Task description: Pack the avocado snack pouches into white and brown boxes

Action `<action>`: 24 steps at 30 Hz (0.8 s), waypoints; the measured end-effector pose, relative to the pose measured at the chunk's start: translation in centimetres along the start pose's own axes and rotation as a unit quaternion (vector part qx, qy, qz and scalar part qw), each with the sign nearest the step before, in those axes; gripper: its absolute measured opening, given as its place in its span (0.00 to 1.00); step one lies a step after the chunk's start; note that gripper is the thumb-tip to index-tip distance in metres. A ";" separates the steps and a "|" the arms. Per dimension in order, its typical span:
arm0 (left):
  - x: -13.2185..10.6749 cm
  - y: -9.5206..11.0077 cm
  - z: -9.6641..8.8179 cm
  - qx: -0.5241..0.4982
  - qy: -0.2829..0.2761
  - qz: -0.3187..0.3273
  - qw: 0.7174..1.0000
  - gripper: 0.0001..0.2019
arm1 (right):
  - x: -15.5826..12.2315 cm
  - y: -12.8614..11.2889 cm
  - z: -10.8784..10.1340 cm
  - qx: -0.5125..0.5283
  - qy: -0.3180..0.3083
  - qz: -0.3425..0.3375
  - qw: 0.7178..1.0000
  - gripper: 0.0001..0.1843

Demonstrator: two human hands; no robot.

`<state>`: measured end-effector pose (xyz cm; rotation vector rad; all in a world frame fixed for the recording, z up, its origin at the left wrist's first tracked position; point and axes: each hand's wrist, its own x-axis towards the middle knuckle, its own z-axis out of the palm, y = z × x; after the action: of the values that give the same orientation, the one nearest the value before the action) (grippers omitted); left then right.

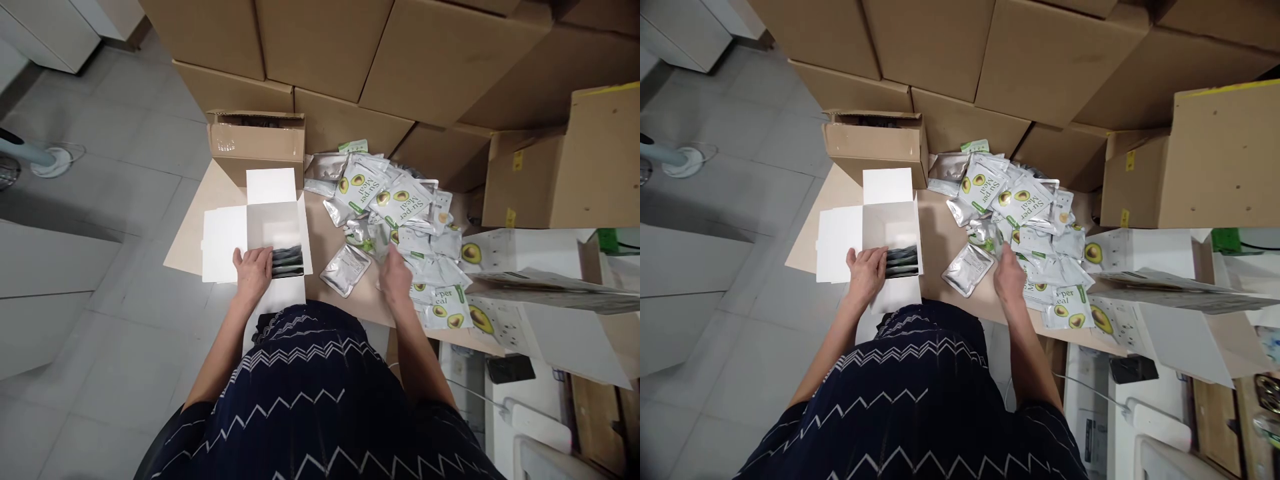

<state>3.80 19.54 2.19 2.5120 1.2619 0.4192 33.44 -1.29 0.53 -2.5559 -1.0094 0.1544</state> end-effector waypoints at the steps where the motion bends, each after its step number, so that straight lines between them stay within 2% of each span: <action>1: 0.0 0.0 0.0 -0.001 0.000 0.000 1.000 0.17 | 0.9 -0.7 -1.7 0.030 0.034 0.004 0.999 0.29; 3: 0.0 0.0 0.0 0.001 -0.001 0.001 1.000 0.17 | 2.6 -2.6 -5.3 0.116 0.116 -0.017 0.986 0.27; 6: 0.0 0.0 0.1 0.010 -0.002 0.006 1.000 0.17 | 4.8 -7.3 -9.7 0.263 0.211 -0.086 0.937 0.23; 7: -0.1 0.0 0.1 0.012 -0.002 0.006 1.000 0.17 | 5.4 -9.2 -10.5 0.303 0.215 -0.117 0.921 0.22; 9: -0.1 0.0 0.1 0.013 0.000 0.006 1.000 0.17 | 6.6 -13.2 -11.1 0.352 0.173 -0.189 0.900 0.21; 12: -0.1 0.1 0.0 0.017 -0.001 0.005 1.000 0.17 | 8.2 -18.6 -9.7 0.326 0.013 -0.306 0.894 0.21; 14: -0.1 0.2 -0.1 0.024 -0.009 0.002 1.000 0.17 | 9.0 -21.4 -7.7 0.252 -0.096 -0.370 0.889 0.21; 16: -0.1 0.3 -0.2 0.029 -0.017 -0.001 0.999 0.18 | 9.5 -23.5 -5.5 0.156 -0.171 -0.410 0.882 0.19; 19: -0.1 0.3 -0.3 0.028 -0.019 -0.002 0.999 0.18 | 9.9 -25.3 -2.3 0.038 -0.250 -0.430 0.866 0.18; 24: -0.2 0.3 -0.1 0.028 -0.006 0.000 1.000 0.18 | 10.7 -26.4 1.1 -0.054 -0.353 -0.447 0.820 0.17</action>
<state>3.85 19.28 2.35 2.5569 1.2850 0.3750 24.34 23.90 10.30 -1.8063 -2.4194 0.8176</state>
